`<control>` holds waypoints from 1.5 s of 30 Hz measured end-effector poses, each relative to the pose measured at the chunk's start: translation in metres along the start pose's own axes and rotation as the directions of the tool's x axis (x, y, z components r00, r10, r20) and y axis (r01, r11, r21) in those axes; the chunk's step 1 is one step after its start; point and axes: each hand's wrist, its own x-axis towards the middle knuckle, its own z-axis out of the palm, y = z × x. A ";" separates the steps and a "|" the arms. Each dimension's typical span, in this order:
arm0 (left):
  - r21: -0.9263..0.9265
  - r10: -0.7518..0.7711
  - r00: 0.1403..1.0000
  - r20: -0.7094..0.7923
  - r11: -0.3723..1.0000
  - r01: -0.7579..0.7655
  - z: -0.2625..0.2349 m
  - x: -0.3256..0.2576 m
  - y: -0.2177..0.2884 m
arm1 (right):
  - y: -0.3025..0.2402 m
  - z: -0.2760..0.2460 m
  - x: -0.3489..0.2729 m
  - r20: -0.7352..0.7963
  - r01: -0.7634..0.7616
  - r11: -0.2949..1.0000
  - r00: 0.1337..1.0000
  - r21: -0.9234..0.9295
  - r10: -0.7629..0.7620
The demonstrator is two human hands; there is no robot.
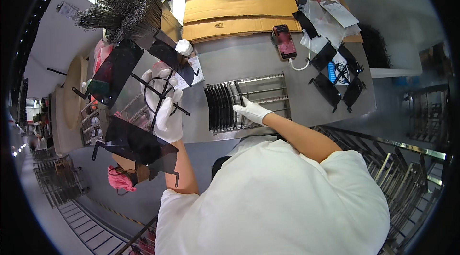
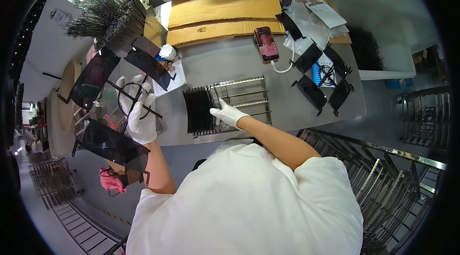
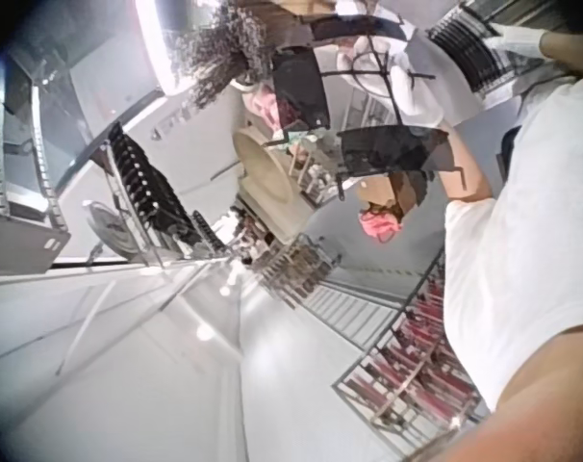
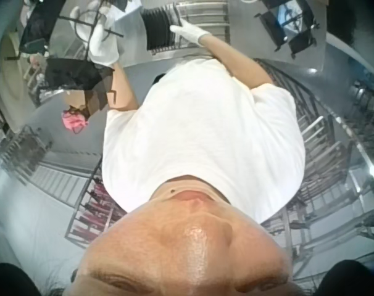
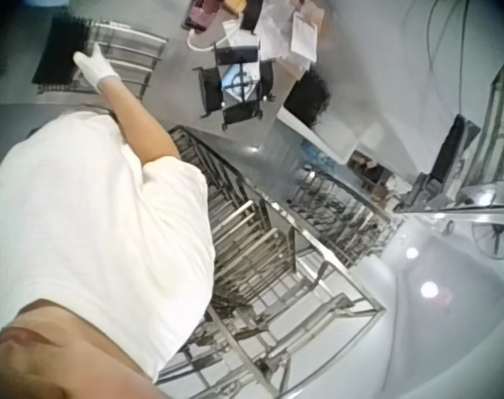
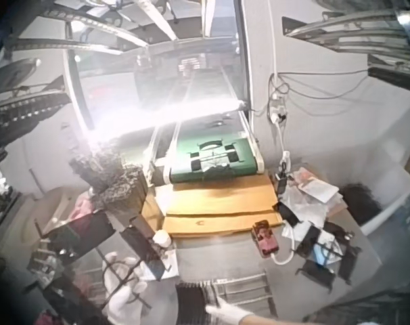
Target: The person handles pink plastic frames and black plastic parts, placing them into a metal rack on a stainless steel table. The person repeatedly picks up parts, aligns them, and inserts them into the rack, then moves the filled rack to a nearby metal shelving unit.
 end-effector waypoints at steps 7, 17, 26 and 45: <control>0.069 0.001 0.995 0.105 0.998 -0.009 0.004 0.008 -0.010 | -0.037 0.017 -0.020 -0.288 -0.084 0.659 0.935 -0.747 -0.208; -0.294 -0.361 0.841 0.402 0.819 0.493 0.030 -0.002 -0.002 | -0.138 -0.004 -0.082 -0.286 0.487 0.859 0.810 -0.160 -0.512; 0.017 -0.434 0.798 0.418 0.882 0.470 0.020 -0.005 -0.003 | -0.105 -0.009 -0.086 -0.114 0.425 0.882 0.885 -0.203 -0.452; -0.148 -0.347 0.927 0.139 0.919 0.366 -0.011 -0.009 0.020 | 0.031 0.000 0.021 -0.277 0.018 0.964 0.956 -0.265 -0.094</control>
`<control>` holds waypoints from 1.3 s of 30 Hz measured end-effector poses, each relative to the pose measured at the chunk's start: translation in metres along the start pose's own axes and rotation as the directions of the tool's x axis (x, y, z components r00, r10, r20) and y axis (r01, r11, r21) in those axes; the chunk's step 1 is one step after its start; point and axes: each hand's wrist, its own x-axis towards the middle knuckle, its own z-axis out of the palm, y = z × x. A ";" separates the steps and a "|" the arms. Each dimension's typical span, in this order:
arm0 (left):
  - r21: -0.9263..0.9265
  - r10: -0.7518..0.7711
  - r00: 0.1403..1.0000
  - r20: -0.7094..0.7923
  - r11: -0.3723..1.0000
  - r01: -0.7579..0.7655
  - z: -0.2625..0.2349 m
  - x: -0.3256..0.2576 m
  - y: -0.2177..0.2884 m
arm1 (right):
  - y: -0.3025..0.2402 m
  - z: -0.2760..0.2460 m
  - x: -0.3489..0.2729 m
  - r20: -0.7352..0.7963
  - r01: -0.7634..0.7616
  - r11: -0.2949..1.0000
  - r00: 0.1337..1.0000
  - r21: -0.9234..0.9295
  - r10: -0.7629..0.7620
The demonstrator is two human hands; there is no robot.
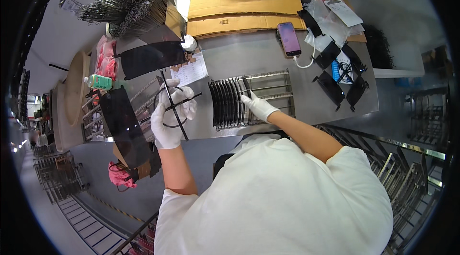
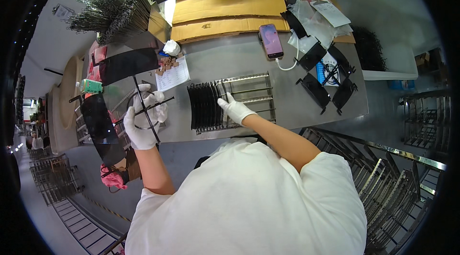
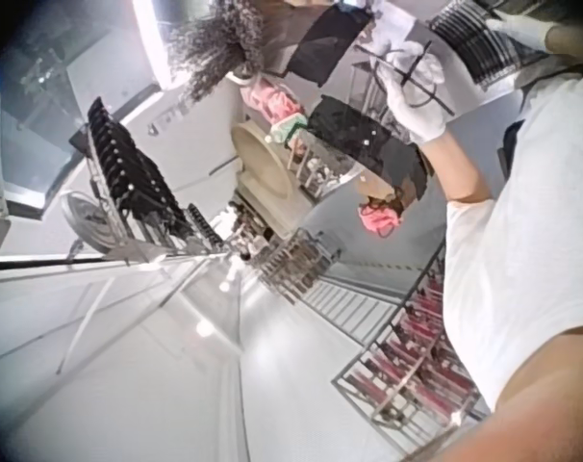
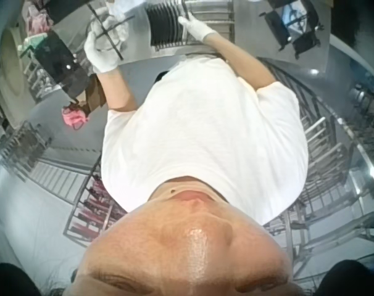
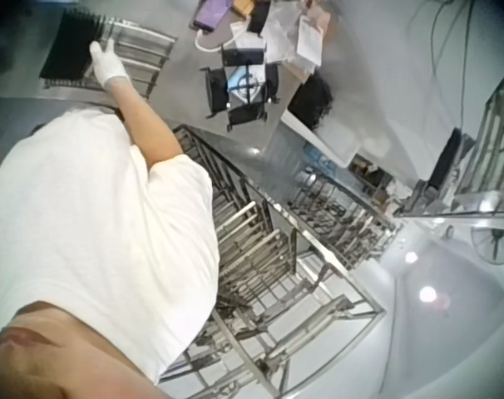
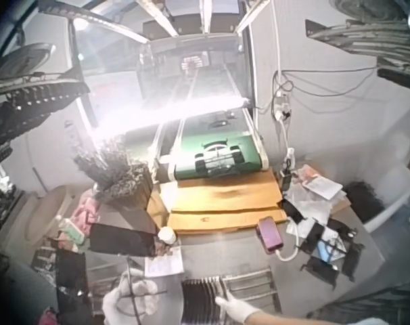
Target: The person handles pink plastic frames and black plastic parts, placing them into a metal rack on a stainless steel table. The person repeatedly picks up parts, aligns them, and inserts them into the rack, then moves the filled rack to a nearby metal shelving unit.
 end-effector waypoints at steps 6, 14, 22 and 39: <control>0.061 -0.205 0.977 0.057 0.978 0.201 -0.005 -0.002 -0.014 | -0.112 -0.058 -0.065 0.013 -0.024 0.853 0.999 -0.521 0.036; 0.222 -0.572 0.706 0.418 0.817 0.532 -0.005 -0.011 -0.025 | -0.170 -0.074 -0.113 -0.142 0.524 0.845 0.833 -0.103 -0.534; 0.044 -0.472 0.751 0.463 0.858 0.512 -0.030 -0.016 0.014 | -0.114 -0.090 -0.090 0.096 0.097 0.706 0.969 0.701 -0.229; 0.028 -0.374 0.891 0.256 0.925 0.380 -0.028 -0.011 -0.008 | -0.012 -0.033 -0.006 0.041 0.021 0.985 0.999 -0.169 -0.015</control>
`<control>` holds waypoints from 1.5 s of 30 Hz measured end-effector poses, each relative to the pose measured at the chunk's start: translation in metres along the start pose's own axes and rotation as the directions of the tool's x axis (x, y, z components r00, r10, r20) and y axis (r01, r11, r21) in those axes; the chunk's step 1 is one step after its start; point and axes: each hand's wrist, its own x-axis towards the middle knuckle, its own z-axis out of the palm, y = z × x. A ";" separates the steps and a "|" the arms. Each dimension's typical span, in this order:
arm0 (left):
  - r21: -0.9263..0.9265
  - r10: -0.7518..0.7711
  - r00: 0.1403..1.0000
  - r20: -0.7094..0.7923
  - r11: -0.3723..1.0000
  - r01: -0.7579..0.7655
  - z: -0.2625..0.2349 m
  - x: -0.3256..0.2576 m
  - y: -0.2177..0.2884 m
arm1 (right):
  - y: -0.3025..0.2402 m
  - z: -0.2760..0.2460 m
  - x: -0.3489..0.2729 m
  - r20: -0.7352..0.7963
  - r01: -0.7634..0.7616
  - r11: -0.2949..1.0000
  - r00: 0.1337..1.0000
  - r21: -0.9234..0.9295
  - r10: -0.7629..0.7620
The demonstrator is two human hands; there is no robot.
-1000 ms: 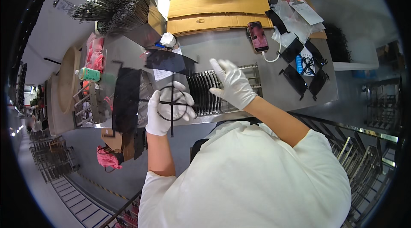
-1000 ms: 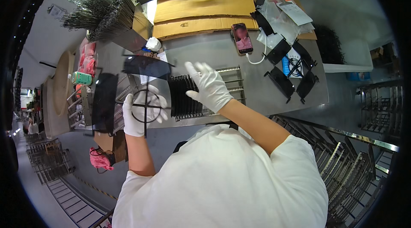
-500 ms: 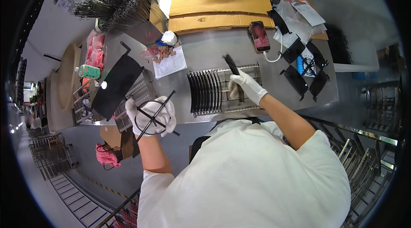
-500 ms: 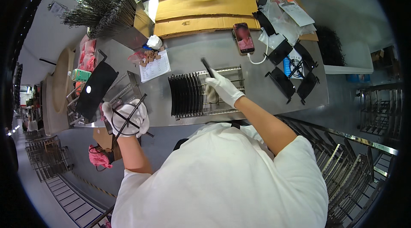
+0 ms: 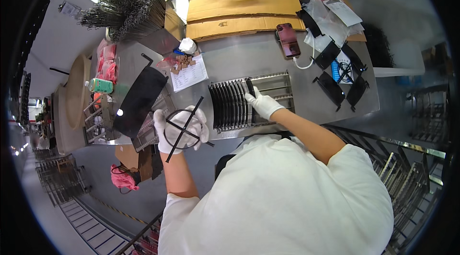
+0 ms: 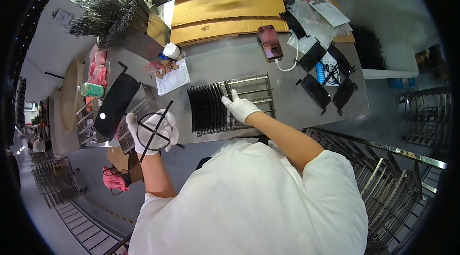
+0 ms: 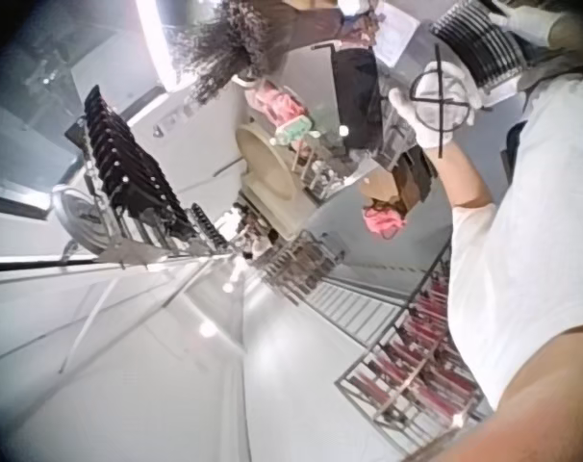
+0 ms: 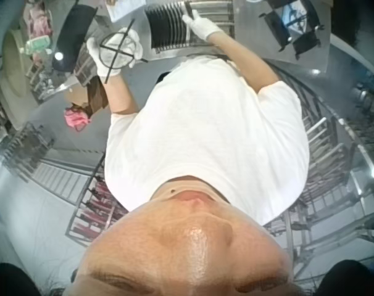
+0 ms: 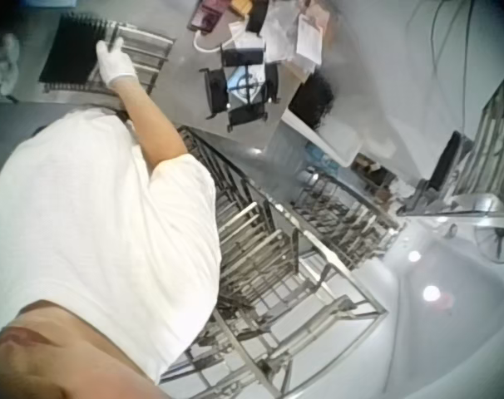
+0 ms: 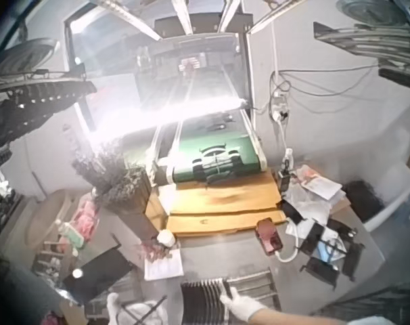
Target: The person handles pink plastic frames and black plastic parts, placing them into a metal rack on a stainless steel table. The person repeatedly picks up parts, aligns them, and inserts them into the rack, then moves the filled rack to a nearby metal shelving unit.
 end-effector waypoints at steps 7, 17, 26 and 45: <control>-0.059 -0.236 0.972 -0.011 0.970 0.235 0.002 0.030 -0.023 | -0.078 -0.042 -0.041 -0.137 0.018 0.916 0.987 -0.401 -0.080; 0.520 -0.755 0.651 0.079 0.588 0.619 0.016 0.020 -0.007 | -0.156 -0.086 -0.112 0.419 0.615 0.787 0.729 -0.052 -0.542; -0.002 0.541 0.693 -0.477 0.788 -0.616 0.026 0.020 0.046 | -0.040 -0.092 -0.095 -0.052 0.212 0.858 0.976 0.468 -0.213; 0.841 0.175 0.965 -0.193 0.536 0.071 0.093 0.122 0.006 | -0.009 0.011 -0.031 -0.070 0.012 0.988 0.997 -0.152 -0.023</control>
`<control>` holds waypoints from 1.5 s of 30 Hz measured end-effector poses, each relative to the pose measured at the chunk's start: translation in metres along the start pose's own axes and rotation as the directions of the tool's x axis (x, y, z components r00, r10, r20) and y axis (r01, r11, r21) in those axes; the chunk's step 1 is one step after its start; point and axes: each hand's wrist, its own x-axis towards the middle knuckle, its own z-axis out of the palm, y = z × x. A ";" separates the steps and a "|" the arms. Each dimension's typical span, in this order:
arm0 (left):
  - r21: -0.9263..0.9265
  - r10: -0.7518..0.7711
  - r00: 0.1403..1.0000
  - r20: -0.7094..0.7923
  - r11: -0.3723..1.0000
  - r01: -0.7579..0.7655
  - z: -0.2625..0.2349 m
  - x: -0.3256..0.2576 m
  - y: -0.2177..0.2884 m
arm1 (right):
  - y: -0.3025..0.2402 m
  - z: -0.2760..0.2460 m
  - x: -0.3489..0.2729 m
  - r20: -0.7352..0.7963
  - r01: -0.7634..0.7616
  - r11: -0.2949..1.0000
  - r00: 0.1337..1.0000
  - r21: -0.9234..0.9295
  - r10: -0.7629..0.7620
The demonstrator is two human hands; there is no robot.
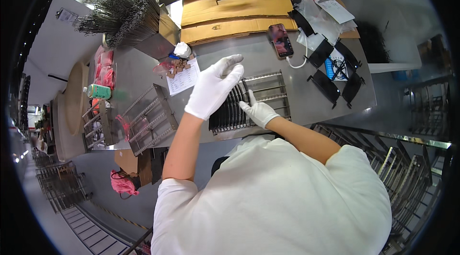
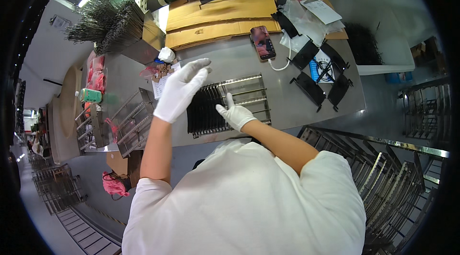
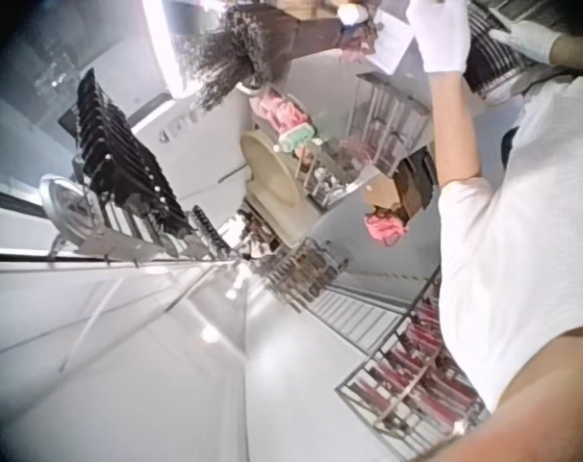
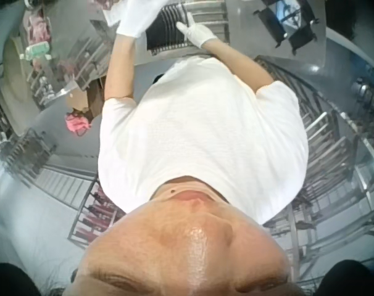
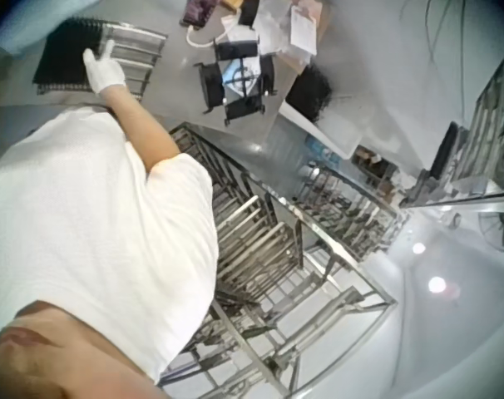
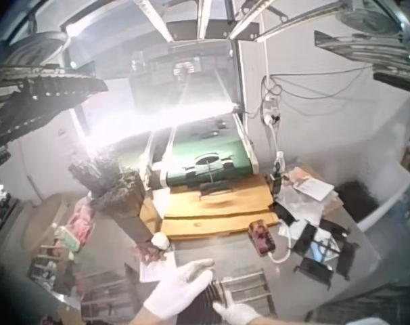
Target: The person handles pink plastic frames and black plastic parts, placing them into a metal rack on a stainless steel table. The person repeatedly picks up parts, aligns them, and inserts them into the rack, then moves the filled rack to a nearby metal shelving unit.
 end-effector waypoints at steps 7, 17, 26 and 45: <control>0.737 0.443 0.896 0.026 0.597 -0.317 0.045 0.004 -0.099 | 0.000 -0.071 -0.020 -0.207 -0.029 0.997 0.978 -0.067 0.015; 0.801 0.358 0.919 0.165 0.495 -0.337 0.062 -0.011 -0.150 | 0.202 -0.154 -0.061 -0.520 -0.685 0.688 0.690 -0.240 0.504; 0.819 0.334 0.924 0.186 0.467 -0.334 0.064 -0.010 -0.150 | 0.218 -0.191 -0.077 -0.482 -0.483 0.871 0.785 -0.083 0.389; -0.938 0.440 0.894 -0.086 0.267 -0.222 -0.026 0.023 -0.058 | -0.051 -0.122 -0.104 -0.617 0.666 0.685 0.680 0.294 -0.396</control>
